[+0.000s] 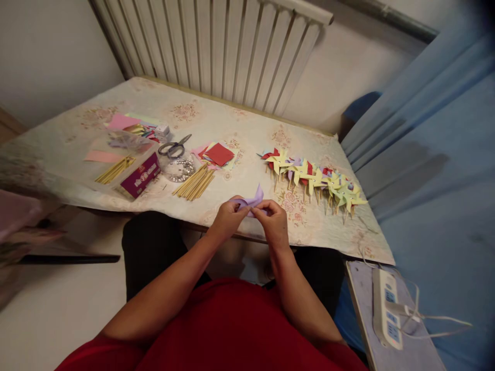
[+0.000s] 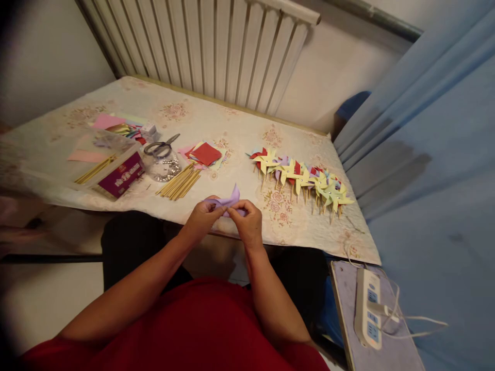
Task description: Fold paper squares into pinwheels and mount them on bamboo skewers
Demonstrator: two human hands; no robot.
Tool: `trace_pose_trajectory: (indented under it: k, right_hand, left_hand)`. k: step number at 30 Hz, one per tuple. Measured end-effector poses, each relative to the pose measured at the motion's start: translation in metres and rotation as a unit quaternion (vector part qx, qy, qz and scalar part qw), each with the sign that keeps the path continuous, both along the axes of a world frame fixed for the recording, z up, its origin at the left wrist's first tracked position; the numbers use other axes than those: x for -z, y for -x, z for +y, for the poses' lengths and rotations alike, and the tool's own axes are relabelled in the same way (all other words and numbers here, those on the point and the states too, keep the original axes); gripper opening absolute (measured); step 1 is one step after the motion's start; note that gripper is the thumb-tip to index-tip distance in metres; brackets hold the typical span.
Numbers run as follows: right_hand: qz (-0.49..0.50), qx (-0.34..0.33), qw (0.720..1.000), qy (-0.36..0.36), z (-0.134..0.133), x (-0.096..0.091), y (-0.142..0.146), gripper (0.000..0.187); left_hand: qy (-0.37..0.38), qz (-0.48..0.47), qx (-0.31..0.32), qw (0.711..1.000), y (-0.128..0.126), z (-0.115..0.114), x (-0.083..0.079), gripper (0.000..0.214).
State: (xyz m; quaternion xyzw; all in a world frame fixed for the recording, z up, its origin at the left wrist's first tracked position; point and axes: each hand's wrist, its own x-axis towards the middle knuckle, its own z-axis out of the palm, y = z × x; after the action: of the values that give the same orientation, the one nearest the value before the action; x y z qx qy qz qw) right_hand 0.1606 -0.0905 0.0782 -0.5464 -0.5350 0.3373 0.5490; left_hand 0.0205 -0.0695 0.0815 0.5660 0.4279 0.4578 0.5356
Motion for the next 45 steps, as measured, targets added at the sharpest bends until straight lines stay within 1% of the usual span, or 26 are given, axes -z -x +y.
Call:
trace_pose_trajectory:
  k: [3, 6, 9, 11, 12, 13, 17, 19, 23, 25, 31, 38, 45]
  right_hand:
    - [0.02, 0.02, 1.0, 0.007, 0.0, 0.0, 0.003, 0.017]
    - [0.073, 0.041, 0.996, 0.011, 0.001, 0.002, 0.006, 0.027]
    - [0.147, 0.033, 0.988, 0.02, 0.001, 0.005, 0.009, 0.039]
    - [0.178, 0.022, 0.983, 0.029, 0.001, 0.005, 0.009, 0.048]
    - [0.185, 0.014, 0.982, 0.036, 0.002, 0.005, 0.009, 0.05]
    - [0.188, 0.006, 0.981, 0.045, 0.002, 0.005, 0.009, 0.047]
    - [0.165, -0.02, 0.982, 0.089, 0.003, 0.005, 0.004, 0.024]
    - [0.133, -0.018, 0.986, 0.097, 0.003, 0.006, 0.002, 0.02]
    - [0.097, -0.023, 0.99, 0.103, 0.003, 0.004, -0.001, 0.02]
    - [0.1, -0.026, 0.989, 0.108, 0.003, 0.003, -0.001, 0.019]
    - [0.116, -0.044, 0.985, 0.121, 0.004, 0.004, -0.004, 0.02]
    - [0.091, -0.04, 0.987, 0.124, 0.004, 0.01, -0.004, 0.022]
    - [0.104, -0.04, 0.985, 0.128, 0.005, 0.014, -0.003, 0.022]
  left_hand:
    - [-0.01, 0.012, -0.004, 1.0, -0.001, 0.0, 0.0, 0.016]
    - [-0.028, 0.033, -0.01, 0.999, -0.002, 0.001, 0.002, 0.018]
    - [-0.04, 0.053, -0.013, 0.998, -0.002, 0.001, 0.004, 0.017]
    - [-0.039, 0.061, -0.017, 0.997, -0.002, 0.0, 0.003, 0.016]
    - [-0.038, 0.065, -0.019, 0.997, -0.002, 0.0, 0.002, 0.016]
    - [-0.036, 0.068, -0.021, 0.997, -0.003, 0.0, 0.002, 0.015]
    - [-0.03, 0.067, -0.02, 0.997, -0.003, -0.001, 0.002, 0.016]
    - [-0.012, 0.051, -0.021, 0.998, -0.004, -0.002, 0.004, 0.015]
    - [0.042, -0.014, -0.019, 0.999, -0.006, -0.002, 0.01, 0.014]
    - [0.048, -0.026, -0.014, 0.998, -0.006, -0.002, 0.013, 0.014]
    - [0.032, -0.006, 0.002, 0.999, -0.005, 0.0, 0.016, 0.015]
    - [0.024, 0.01, 0.005, 1.0, -0.003, 0.001, 0.019, 0.015]
    - [0.005, 0.042, -0.014, 0.999, -0.003, 0.0, 0.018, 0.013]
